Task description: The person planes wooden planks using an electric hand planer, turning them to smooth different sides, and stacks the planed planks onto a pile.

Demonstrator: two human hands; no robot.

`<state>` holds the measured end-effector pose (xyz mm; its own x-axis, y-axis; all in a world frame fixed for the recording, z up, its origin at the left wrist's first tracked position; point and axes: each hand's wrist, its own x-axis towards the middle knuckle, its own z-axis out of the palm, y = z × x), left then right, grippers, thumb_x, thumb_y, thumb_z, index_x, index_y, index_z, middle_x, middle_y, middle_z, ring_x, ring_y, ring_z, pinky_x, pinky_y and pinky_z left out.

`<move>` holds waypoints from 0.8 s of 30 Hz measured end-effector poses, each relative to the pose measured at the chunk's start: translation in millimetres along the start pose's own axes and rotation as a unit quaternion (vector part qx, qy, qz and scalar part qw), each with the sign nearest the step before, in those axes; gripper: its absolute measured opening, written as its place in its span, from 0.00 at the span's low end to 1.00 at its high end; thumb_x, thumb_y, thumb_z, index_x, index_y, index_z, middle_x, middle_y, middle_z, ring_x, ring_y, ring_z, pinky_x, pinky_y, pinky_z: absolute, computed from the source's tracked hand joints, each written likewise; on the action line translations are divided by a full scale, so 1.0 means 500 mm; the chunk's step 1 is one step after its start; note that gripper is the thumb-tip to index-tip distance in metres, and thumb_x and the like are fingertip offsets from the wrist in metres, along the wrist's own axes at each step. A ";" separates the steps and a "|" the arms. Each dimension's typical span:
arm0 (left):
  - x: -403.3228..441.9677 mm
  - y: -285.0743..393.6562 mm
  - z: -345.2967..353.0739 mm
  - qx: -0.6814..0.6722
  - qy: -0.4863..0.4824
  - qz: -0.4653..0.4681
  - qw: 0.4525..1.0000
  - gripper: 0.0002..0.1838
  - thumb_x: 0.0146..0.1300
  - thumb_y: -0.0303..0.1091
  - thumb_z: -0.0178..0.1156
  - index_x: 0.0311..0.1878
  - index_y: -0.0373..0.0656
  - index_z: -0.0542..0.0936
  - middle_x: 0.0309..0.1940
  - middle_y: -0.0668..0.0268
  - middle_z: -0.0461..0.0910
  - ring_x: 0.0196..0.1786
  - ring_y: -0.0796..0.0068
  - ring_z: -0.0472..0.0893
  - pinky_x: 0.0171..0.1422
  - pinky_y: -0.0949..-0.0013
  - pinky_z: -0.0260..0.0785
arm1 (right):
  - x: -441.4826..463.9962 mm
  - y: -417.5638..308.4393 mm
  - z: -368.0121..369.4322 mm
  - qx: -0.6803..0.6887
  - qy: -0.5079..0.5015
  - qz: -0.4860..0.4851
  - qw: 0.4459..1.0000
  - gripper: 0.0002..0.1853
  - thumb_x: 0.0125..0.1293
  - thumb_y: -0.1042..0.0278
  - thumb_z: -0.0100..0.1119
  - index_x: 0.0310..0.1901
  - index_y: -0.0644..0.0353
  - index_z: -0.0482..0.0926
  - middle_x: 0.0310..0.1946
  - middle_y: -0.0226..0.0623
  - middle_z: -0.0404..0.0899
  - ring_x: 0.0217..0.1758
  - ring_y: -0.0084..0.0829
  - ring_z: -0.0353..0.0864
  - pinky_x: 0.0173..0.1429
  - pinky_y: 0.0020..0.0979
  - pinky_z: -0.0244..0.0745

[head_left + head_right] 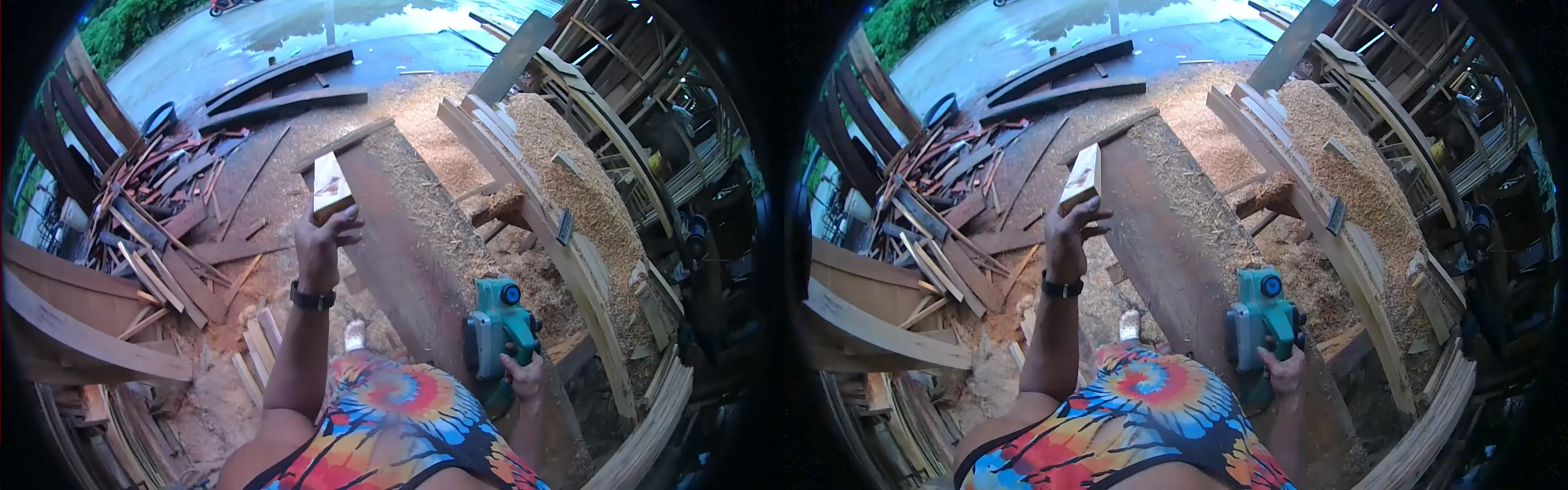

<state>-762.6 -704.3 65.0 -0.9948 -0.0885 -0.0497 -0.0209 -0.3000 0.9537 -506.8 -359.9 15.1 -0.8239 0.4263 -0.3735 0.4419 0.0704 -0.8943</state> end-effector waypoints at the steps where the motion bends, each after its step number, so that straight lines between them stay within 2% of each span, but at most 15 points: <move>1: 0.001 0.002 0.003 -0.002 0.007 0.002 1.000 0.25 0.61 0.40 0.66 0.57 0.33 0.78 0.43 0.61 0.84 0.41 0.67 0.88 0.38 0.69 0.79 | 0.001 0.002 0.000 0.003 -0.005 0.001 1.000 0.17 0.59 0.72 0.69 0.48 0.67 0.79 0.22 0.29 0.76 0.18 0.20 0.72 0.23 0.26 0.67; 5: 0.012 0.011 0.015 -0.006 0.017 0.012 1.000 0.25 0.62 0.40 0.66 0.57 0.34 0.78 0.43 0.61 0.85 0.41 0.67 0.88 0.38 0.69 0.79 | 0.005 0.013 -0.008 -0.015 -0.012 0.005 1.000 0.16 0.61 0.73 0.68 0.49 0.67 0.78 0.22 0.30 0.75 0.19 0.21 0.72 0.23 0.25 0.66; 9: 0.017 0.010 0.016 0.000 0.011 0.009 1.000 0.24 0.63 0.40 0.66 0.57 0.34 0.78 0.44 0.62 0.84 0.41 0.66 0.88 0.38 0.69 0.80 | 0.006 0.020 -0.008 0.016 -0.010 0.009 1.000 0.17 0.59 0.70 0.71 0.48 0.66 0.79 0.22 0.28 0.76 0.18 0.20 0.72 0.22 0.25 0.66; 24: 0.027 0.011 0.015 -0.010 0.000 0.010 1.000 0.25 0.63 0.40 0.66 0.58 0.34 0.77 0.48 0.59 0.83 0.43 0.63 0.88 0.38 0.69 0.80 | 0.001 0.006 -0.005 0.004 -0.006 0.005 1.000 0.19 0.59 0.68 0.72 0.49 0.67 0.80 0.24 0.29 0.78 0.19 0.19 0.72 0.24 0.25 0.67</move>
<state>-776.8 -700.2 71.6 -0.9950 -0.0948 -0.0315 0.0003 -0.3179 0.9481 -505.1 -357.2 13.1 -0.8229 0.4170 -0.3860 0.4483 0.0590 -0.8920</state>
